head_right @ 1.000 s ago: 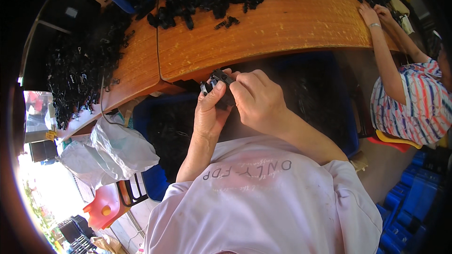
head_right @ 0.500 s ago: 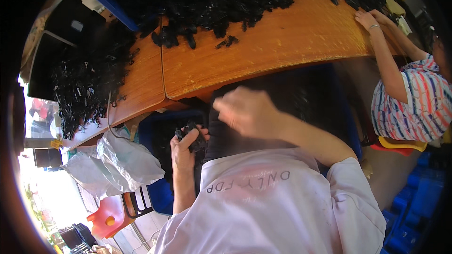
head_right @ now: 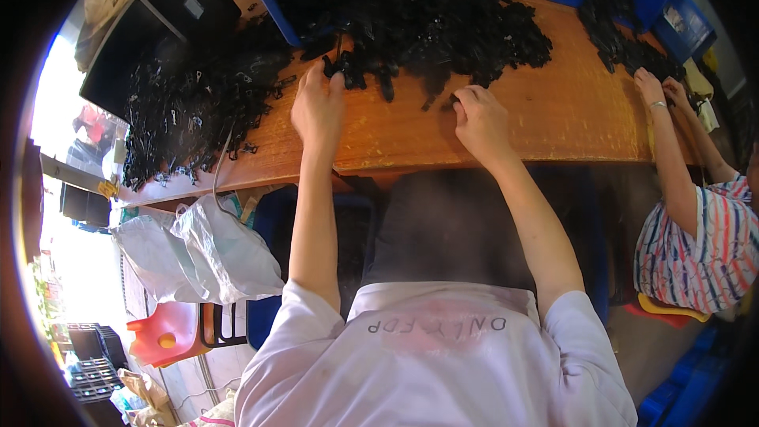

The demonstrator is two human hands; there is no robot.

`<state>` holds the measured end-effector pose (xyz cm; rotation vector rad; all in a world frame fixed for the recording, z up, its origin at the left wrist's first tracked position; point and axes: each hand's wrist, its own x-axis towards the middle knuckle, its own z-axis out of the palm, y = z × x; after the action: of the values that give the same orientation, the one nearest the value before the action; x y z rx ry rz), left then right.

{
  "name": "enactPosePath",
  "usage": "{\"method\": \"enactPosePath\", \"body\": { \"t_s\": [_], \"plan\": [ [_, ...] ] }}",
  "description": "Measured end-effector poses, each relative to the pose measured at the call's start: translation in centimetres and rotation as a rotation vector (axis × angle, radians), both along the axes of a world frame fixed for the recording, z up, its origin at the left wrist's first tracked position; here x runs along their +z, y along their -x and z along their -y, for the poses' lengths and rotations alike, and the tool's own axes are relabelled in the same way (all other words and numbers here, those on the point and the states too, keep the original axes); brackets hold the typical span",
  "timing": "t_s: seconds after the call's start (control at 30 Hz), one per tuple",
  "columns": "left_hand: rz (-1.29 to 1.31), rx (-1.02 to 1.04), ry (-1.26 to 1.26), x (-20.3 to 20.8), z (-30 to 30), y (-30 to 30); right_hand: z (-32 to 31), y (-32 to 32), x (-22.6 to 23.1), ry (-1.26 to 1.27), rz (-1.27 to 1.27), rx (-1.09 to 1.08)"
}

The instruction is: The person repeatedly picks up small plastic components from the table and assembles them together by hand.

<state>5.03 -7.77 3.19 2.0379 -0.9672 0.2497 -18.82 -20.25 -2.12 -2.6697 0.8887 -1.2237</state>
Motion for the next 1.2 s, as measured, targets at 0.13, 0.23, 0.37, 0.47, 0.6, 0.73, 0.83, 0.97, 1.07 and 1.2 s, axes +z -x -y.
{"method": "enactPosePath", "body": {
  "t_s": [0.13, 0.23, 0.37, 0.47, 0.6, 0.73, 0.83, 0.97, 1.07, 1.2],
  "plan": [
    [0.048, 0.106, -0.255, -2.6, 5.2, -2.5, -0.5, 0.2, 0.4, -0.045, -0.012, -0.091],
    [-0.007, -0.035, -0.281, -3.6, 5.0, -2.8, -0.9, 0.2, 0.7, -0.118, 0.012, -0.142],
    [0.037, -0.071, -0.214, -3.8, 3.9, -0.7, -0.3, 0.5, 1.3, -0.360, 0.161, -0.129],
    [0.023, -0.079, -0.037, -4.2, 2.7, -0.7, -0.5, 0.3, 0.9, -0.268, 0.275, -0.048],
    [-0.142, -0.086, 0.110, -4.4, 2.2, -0.7, -0.4, 0.2, 0.7, -0.185, 0.284, -0.017],
    [-0.145, -0.105, 0.068, -4.2, 2.0, -0.4, -0.4, 0.0, 0.3, -0.108, 0.327, 0.048],
    [-0.005, -0.180, 0.023, -4.3, 2.4, 0.1, -0.4, 0.1, 0.5, -0.059, 0.320, 0.119],
    [0.144, -0.096, -0.128, -3.9, 2.3, 1.0, -0.9, 0.5, 0.8, -0.045, 0.191, 0.119],
    [0.163, -0.098, -0.150, -4.1, 2.3, 1.4, -1.0, 0.5, 0.9, -0.033, 0.157, 0.105],
    [0.172, -0.075, -0.090, -4.3, 1.4, 0.5, -1.8, 0.2, 1.4, 0.065, 0.212, 0.092]
  ]
}}
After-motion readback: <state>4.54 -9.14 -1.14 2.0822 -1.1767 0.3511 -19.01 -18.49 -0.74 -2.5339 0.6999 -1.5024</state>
